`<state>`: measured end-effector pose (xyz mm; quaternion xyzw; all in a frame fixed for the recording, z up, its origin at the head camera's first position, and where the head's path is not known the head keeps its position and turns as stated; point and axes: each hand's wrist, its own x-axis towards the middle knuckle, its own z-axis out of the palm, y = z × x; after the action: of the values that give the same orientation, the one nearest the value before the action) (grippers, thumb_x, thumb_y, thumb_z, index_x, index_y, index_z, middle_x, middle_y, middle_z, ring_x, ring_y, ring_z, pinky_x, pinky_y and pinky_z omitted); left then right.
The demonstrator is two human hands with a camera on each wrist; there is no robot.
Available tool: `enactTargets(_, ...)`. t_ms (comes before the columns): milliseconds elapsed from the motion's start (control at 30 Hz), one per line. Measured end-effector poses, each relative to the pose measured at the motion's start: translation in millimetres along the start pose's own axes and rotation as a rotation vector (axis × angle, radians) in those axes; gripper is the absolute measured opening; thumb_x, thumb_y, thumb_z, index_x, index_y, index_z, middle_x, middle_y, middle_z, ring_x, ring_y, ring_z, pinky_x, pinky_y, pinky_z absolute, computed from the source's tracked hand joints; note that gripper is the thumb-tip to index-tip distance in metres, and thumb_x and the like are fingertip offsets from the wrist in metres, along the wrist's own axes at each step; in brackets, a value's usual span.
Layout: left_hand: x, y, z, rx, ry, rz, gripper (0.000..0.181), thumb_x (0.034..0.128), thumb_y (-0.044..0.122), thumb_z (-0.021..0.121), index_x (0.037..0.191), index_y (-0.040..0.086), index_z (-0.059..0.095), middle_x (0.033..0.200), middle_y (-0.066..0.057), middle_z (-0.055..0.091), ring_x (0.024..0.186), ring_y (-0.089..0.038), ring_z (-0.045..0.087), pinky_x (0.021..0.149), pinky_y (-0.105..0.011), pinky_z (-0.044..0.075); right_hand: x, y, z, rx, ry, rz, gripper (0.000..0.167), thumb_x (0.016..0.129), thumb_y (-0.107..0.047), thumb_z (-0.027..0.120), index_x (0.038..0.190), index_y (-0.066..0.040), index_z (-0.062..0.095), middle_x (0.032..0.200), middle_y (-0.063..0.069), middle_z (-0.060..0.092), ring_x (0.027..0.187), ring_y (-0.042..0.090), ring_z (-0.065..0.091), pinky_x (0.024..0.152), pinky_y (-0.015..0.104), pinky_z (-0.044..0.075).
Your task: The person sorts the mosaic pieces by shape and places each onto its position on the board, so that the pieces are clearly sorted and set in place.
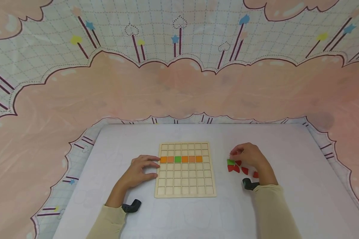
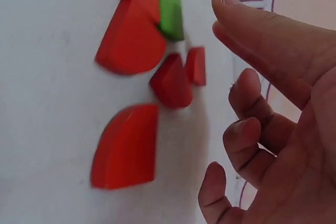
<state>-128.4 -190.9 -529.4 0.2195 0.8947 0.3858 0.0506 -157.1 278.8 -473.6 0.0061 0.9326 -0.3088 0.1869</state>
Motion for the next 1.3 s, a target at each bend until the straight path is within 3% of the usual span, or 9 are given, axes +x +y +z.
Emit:
enactTargets(500, 0.2, 2.4, -0.3, 0.014, -0.001, 0.004, 0.026, 0.0813, 0.028, 0.086, 0.106, 0.026, 0.078, 0.137, 0.01, 0.066, 0.134, -0.02, 0.052, 0.111, -0.051, 0.027, -6.8, 11.6, 2.9, 0.105, -0.035, 0.04, 0.031, 0.084, -0.035, 0.083, 0.106, -0.014, 0.077, 0.085, 0.006, 0.055, 0.086, 0.024, 0.052, 0.065, 0.032, 0.043)
enactTargets(800, 0.3, 3.3, -0.4, 0.016, -0.003, -0.013, 0.025, 0.0817, 0.028, 0.086, 0.106, 0.026, 0.078, 0.136, 0.01, 0.066, 0.134, -0.019, 0.052, 0.113, -0.05, 0.026, -0.9, 15.5, 8.6, 0.102, -0.028, 0.069, 0.028, 0.083, -0.028, 0.082, 0.107, -0.014, 0.078, 0.083, 0.006, 0.055, 0.085, 0.024, 0.053, 0.064, 0.032, 0.043)
enactTargets(1300, -0.2, 3.5, -0.2, 0.01, 0.003, -0.018, 0.025, 0.0812, 0.028, 0.086, 0.105, 0.026, 0.078, 0.136, 0.009, 0.066, 0.134, -0.02, 0.052, 0.113, -0.05, 0.026, -3.7, 10.6, 12.2, 0.055, -0.019, -0.009, 0.025, 0.085, -0.024, 0.081, 0.103, -0.009, 0.076, 0.08, 0.004, 0.053, 0.082, 0.022, 0.051, 0.064, 0.033, 0.04)
